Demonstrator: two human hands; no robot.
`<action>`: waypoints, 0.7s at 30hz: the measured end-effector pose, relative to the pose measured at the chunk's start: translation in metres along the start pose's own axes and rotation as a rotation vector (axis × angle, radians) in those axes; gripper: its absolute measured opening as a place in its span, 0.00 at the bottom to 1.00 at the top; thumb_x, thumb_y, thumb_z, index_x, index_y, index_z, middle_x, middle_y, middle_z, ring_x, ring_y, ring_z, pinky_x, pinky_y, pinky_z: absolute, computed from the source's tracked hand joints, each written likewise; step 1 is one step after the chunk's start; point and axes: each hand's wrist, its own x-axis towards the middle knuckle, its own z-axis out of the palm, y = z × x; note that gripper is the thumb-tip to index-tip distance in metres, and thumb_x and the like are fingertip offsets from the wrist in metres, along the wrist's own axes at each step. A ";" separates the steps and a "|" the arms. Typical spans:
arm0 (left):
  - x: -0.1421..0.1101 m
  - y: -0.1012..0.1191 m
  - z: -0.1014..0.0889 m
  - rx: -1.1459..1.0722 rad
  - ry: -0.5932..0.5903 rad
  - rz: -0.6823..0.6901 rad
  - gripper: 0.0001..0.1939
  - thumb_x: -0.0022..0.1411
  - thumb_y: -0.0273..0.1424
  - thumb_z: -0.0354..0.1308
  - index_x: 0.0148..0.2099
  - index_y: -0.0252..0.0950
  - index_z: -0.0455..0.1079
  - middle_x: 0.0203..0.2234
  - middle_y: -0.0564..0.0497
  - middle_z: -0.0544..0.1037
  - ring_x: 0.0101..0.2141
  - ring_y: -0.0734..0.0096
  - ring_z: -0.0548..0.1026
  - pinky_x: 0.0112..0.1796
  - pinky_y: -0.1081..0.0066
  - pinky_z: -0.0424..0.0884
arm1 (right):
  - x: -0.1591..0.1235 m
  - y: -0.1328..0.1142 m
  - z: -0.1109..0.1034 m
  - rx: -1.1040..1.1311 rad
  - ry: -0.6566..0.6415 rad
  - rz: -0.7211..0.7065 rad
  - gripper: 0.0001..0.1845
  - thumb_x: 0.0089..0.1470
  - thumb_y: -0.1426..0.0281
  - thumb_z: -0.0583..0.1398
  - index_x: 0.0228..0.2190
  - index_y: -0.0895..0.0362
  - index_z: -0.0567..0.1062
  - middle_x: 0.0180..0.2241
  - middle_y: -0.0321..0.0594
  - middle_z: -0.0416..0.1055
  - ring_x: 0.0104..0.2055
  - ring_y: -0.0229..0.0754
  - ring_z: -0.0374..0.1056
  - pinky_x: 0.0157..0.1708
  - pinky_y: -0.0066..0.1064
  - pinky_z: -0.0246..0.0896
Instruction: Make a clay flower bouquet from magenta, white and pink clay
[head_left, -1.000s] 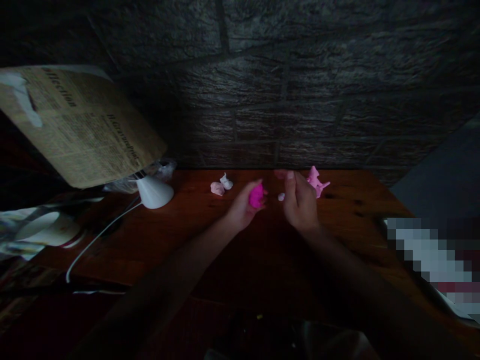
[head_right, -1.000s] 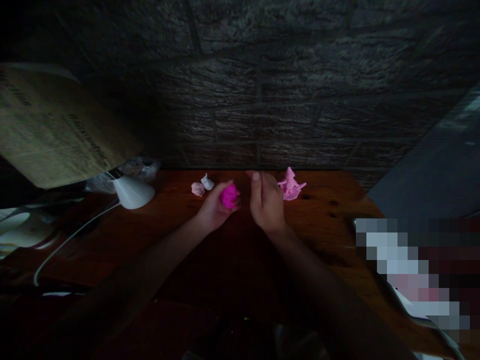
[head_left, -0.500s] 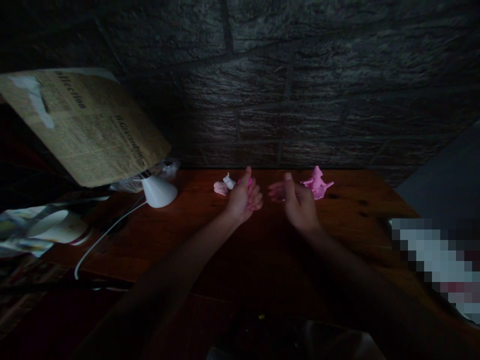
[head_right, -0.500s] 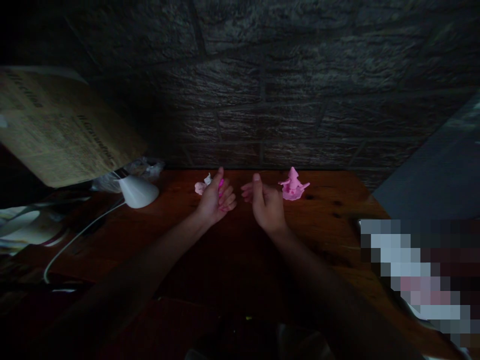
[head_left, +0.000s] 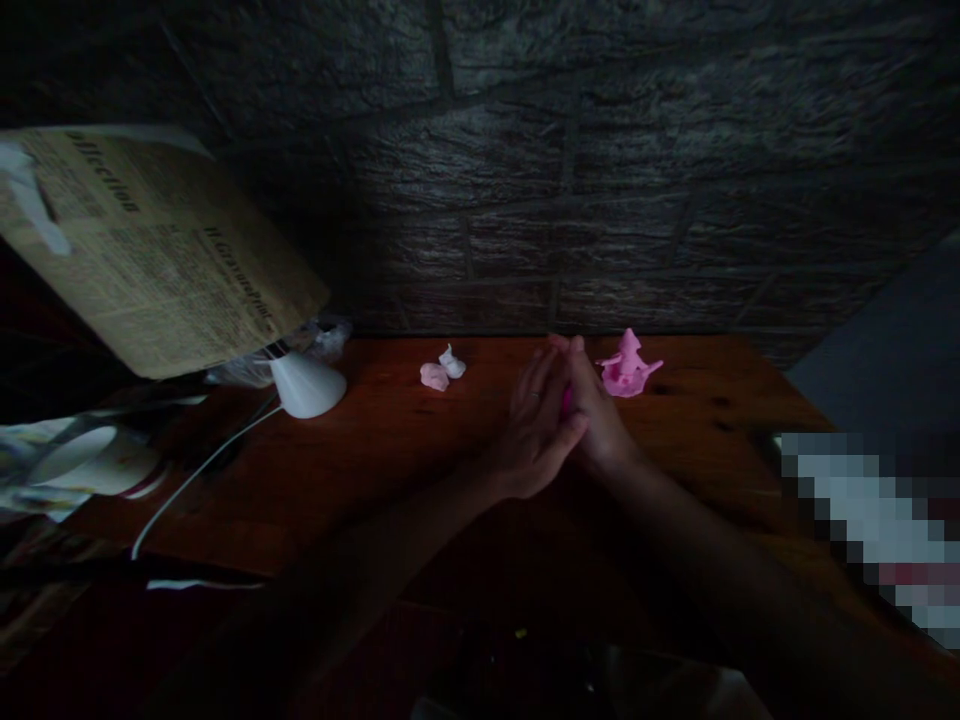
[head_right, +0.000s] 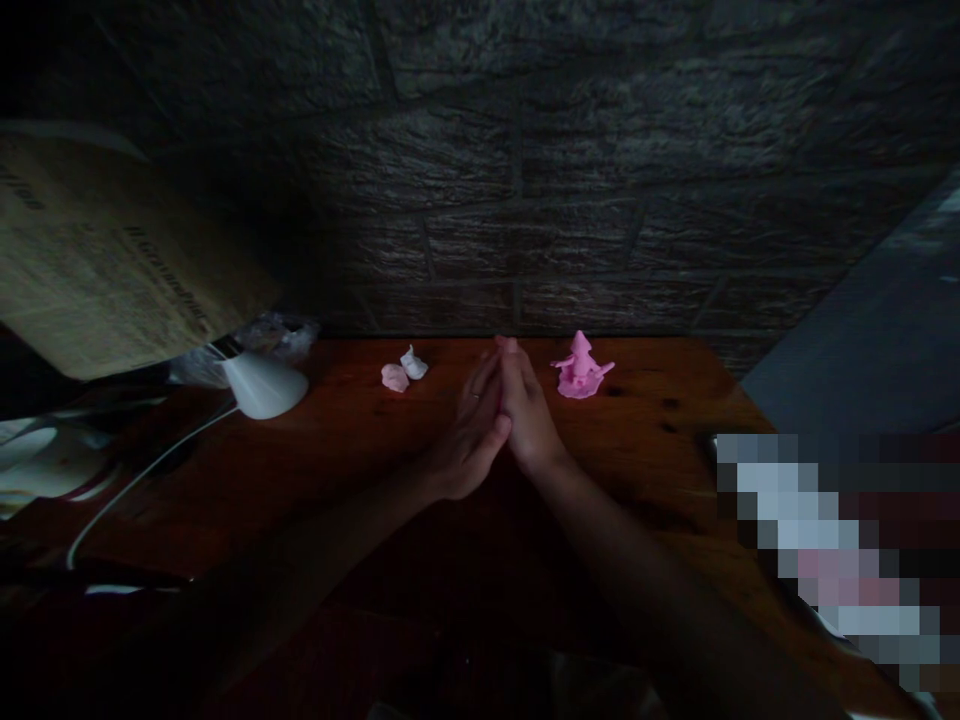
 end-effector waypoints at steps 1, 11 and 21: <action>0.000 -0.002 -0.003 0.039 0.041 0.015 0.33 0.72 0.52 0.40 0.71 0.42 0.54 0.72 0.43 0.51 0.72 0.53 0.41 0.69 0.46 0.37 | -0.001 -0.003 -0.001 -0.038 -0.002 0.016 0.35 0.57 0.36 0.50 0.45 0.49 0.78 0.42 0.42 0.78 0.51 0.50 0.73 0.48 0.41 0.67; 0.016 -0.019 -0.019 -0.147 0.411 -0.118 0.05 0.60 0.34 0.67 0.34 0.39 0.77 0.33 0.49 0.82 0.37 0.65 0.78 0.45 0.62 0.73 | 0.007 -0.033 -0.011 0.133 0.106 0.266 0.35 0.55 0.34 0.51 0.18 0.50 0.67 0.08 0.27 0.44 0.10 0.34 0.42 0.12 0.32 0.42; 0.021 -0.022 -0.021 -0.550 0.387 -0.382 0.08 0.60 0.37 0.66 0.34 0.37 0.76 0.28 0.52 0.81 0.20 0.79 0.70 0.25 0.73 0.65 | 0.015 -0.020 -0.021 0.273 -0.015 0.315 0.17 0.52 0.53 0.66 0.31 0.53 0.71 0.21 0.34 0.69 0.22 0.39 0.67 0.23 0.34 0.66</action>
